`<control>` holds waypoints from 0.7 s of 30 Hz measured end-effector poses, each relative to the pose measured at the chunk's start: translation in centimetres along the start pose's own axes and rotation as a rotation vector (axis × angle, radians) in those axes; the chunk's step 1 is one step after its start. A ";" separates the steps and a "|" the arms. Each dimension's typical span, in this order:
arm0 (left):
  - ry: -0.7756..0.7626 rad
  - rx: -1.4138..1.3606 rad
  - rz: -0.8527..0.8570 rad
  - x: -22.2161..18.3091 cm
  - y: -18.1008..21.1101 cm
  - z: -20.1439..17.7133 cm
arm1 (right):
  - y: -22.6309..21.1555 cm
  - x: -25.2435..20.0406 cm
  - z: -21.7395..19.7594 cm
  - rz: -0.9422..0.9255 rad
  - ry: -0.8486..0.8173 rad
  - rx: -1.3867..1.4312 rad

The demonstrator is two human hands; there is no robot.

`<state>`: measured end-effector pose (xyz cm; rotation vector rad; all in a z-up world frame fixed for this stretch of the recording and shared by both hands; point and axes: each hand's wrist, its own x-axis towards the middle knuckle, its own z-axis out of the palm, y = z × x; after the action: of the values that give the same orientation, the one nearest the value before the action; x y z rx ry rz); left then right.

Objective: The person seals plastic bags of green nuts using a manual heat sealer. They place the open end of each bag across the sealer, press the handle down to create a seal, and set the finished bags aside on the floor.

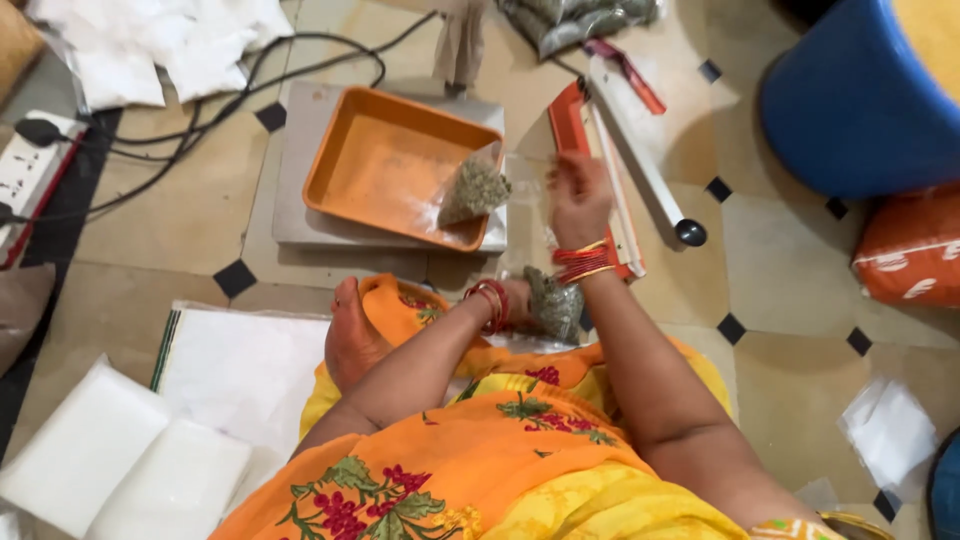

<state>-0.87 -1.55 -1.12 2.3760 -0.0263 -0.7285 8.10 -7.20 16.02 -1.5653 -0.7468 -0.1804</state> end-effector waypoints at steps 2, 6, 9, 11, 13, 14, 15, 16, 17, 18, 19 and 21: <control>-0.108 -0.171 0.002 -6.2 4.2 -2.3 | -2.5 -0.6 0.5 0.015 -0.049 -0.120; -0.163 -0.211 0.265 -5.7 5.2 1.8 | -5.7 -2.3 -0.9 0.124 -0.054 -0.348; -0.091 -0.180 0.381 -6.9 6.3 3.9 | -4.4 -5.4 -5.0 0.073 -0.175 -0.493; -0.122 -0.183 0.329 -11.4 8.9 1.1 | -2.2 -7.0 -7.8 0.223 -0.245 -0.564; -0.160 -0.194 0.275 -13.7 10.3 0.0 | 0.2 -8.2 -10.2 0.384 -0.320 -0.633; -0.123 -0.151 0.310 -13.8 10.4 0.2 | 1.5 -8.5 -11.0 0.437 -0.324 -0.552; -0.091 -0.108 0.342 -14.0 10.2 0.5 | 2.9 -9.2 -11.7 0.493 -0.326 -0.466; -0.103 -0.109 0.334 -13.7 10.1 0.5 | 2.7 -9.1 -11.9 0.506 -0.325 -0.457; 0.147 -0.276 0.333 -13.5 9.9 0.3 | 2.6 -9.1 -11.8 0.466 -0.359 -0.521; 0.400 -0.438 0.323 -13.0 9.6 0.2 | 2.7 -8.9 -11.8 0.426 -0.392 -0.584; 0.382 -0.440 0.309 -12.6 9.2 -0.2 | 2.9 -9.0 -11.8 0.448 -0.393 -0.574; 1.103 -0.465 0.078 -11.3 8.2 -1.0 | 3.5 -8.8 -11.7 0.320 -0.459 -0.647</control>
<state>-8.54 -5.26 9.98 2.0010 0.4556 0.6109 6.96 -21.03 10.29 -2.3669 -0.8191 0.2056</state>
